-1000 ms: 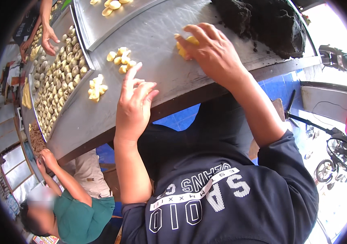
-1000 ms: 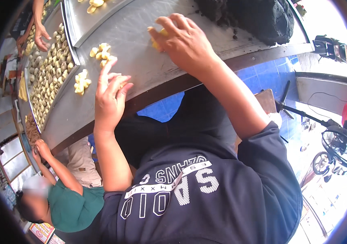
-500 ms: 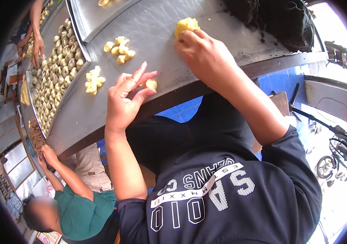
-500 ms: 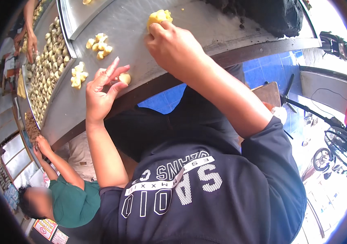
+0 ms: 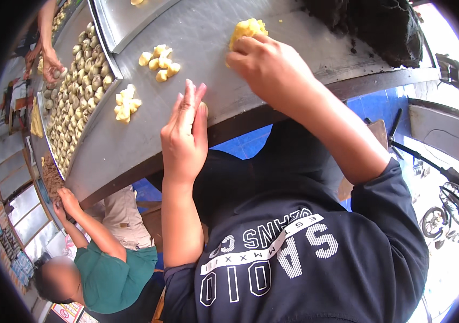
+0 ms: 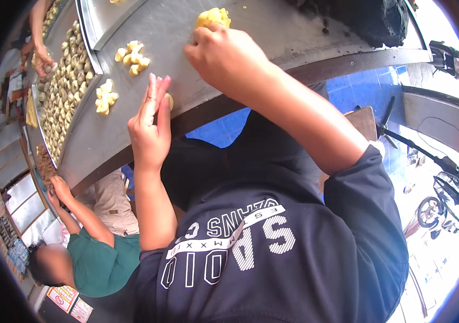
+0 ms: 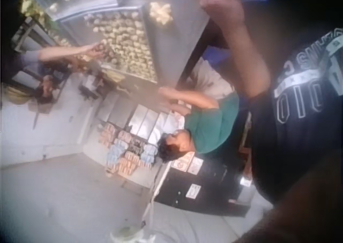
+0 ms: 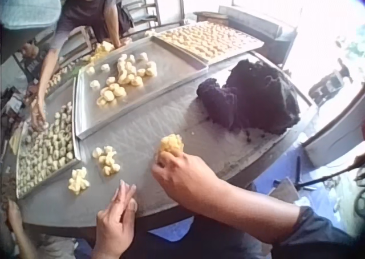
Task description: The person takes small portions of yellow dough by hand, shapes them into balls, and arranges them onto a metal tray alongside other dough pieces.
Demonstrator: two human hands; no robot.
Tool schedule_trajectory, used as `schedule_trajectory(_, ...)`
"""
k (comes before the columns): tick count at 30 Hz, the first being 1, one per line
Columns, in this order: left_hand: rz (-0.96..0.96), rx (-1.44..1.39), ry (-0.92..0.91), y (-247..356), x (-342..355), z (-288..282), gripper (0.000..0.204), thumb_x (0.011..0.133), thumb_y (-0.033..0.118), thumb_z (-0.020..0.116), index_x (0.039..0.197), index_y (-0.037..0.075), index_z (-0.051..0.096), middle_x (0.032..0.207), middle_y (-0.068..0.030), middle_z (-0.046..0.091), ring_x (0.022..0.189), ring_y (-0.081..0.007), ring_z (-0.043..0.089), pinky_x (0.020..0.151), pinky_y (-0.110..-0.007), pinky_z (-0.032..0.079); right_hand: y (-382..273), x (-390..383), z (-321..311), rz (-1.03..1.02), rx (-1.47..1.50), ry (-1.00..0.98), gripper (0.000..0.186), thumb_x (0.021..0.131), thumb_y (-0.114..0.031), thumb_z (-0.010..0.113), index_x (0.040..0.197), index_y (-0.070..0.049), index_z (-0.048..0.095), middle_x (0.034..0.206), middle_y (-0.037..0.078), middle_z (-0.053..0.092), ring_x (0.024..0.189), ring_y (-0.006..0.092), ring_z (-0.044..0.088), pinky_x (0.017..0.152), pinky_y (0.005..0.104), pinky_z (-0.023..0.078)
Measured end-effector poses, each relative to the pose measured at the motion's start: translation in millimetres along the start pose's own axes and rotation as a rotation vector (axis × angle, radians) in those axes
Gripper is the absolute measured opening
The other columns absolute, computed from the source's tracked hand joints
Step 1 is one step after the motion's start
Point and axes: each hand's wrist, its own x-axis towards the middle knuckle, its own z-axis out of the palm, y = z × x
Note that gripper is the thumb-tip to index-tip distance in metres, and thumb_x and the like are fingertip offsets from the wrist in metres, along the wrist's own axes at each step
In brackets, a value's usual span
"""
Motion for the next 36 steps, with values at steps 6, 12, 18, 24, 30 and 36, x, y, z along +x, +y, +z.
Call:
schedule_trajectory(6, 0.001, -0.223, 0.011, -14.9, -0.1, -17.2, 0.03, 0.097, 0.004, 0.087, 0.124, -0.001, 0.075, 0.146, -0.0155, 0.072, 0.127, -0.0343, 0.075, 0.106, -0.044, 0.062, 14.2, -18.4, -14.3, -0.155, 0.387, 0.065, 0.022, 0.088, -0.005, 0.074, 0.108, -0.008, 0.082, 0.111, 0.01, 0.074, 0.111, 0.0359, 0.074, 0.097, 0.0444, 0.064)
schedule_trajectory(12, -0.113, -0.147, -0.17, -21.8, 22.6, -28.8, 0.019, 0.102, 0.015, 0.085, 0.103, 0.001, 0.073, 0.122, -0.0108, 0.07, 0.101, -0.0276, 0.07, 0.091, -0.039, 0.057, 2.7, -26.6, -3.6, 0.01, 0.313, 0.192, 0.031, 0.087, -0.01, 0.088, 0.119, -0.011, 0.085, 0.12, 0.005, 0.073, 0.115, 0.0312, 0.069, 0.101, 0.0441, 0.061)
schedule_trajectory(18, -0.12, 0.538, -0.382, 16.5, 71.4, -19.3, 0.019, 0.108, 0.022, 0.076, 0.102, 0.006, 0.067, 0.107, -0.0112, 0.079, 0.093, -0.0317, 0.078, 0.084, -0.045, 0.061, 7.6, -33.6, -1.5, 0.082, 0.187, 0.27, 0.025, 0.091, -0.014, 0.087, 0.115, -0.011, 0.084, 0.118, 0.004, 0.072, 0.114, 0.0295, 0.069, 0.097, 0.0434, 0.062)
schedule_trajectory(24, 0.082, 0.064, 0.0, -33.1, 37.9, -14.8, 0.011, 0.11, 0.014, 0.075, 0.118, 0.007, 0.078, 0.106, -0.0112, 0.08, 0.093, -0.0286, 0.08, 0.085, -0.04, 0.064, 9.3, -36.2, -4.2, 0.032, 0.405, 0.136, 0.025, 0.091, -0.019, 0.088, 0.114, -0.011, 0.084, 0.118, 0.004, 0.073, 0.114, 0.0302, 0.069, 0.098, 0.0443, 0.06)
schedule_trajectory(30, -0.219, -0.779, 0.112, -48.1, 43.4, -32.5, 0.049, 0.104, 0.013, 0.086, 0.145, -0.001, 0.062, 0.126, -0.0164, 0.077, 0.11, -0.0198, 0.079, 0.097, -0.035, 0.064, 8.1, -34.6, -3.0, 0.084, 0.279, 0.189, 0.017, 0.092, -0.022, 0.087, 0.103, -0.01, 0.084, 0.12, 0.004, 0.074, 0.117, 0.0289, 0.067, 0.103, 0.0427, 0.06)
schedule_trajectory(36, -0.089, 0.543, 0.133, -126.5, 100.9, -46.6, 0.032, 0.114, 0.026, 0.074, 0.136, 0.004, 0.079, 0.122, -0.0099, 0.078, 0.085, -0.012, 0.068, 0.082, -0.032, 0.059, 2.1, -31.3, -4.4, -0.024, 0.229, 0.233, 0.009, 0.095, -0.019, 0.082, 0.096, -0.01, 0.084, 0.119, 0.002, 0.075, 0.117, 0.0275, 0.067, 0.103, 0.0415, 0.06)
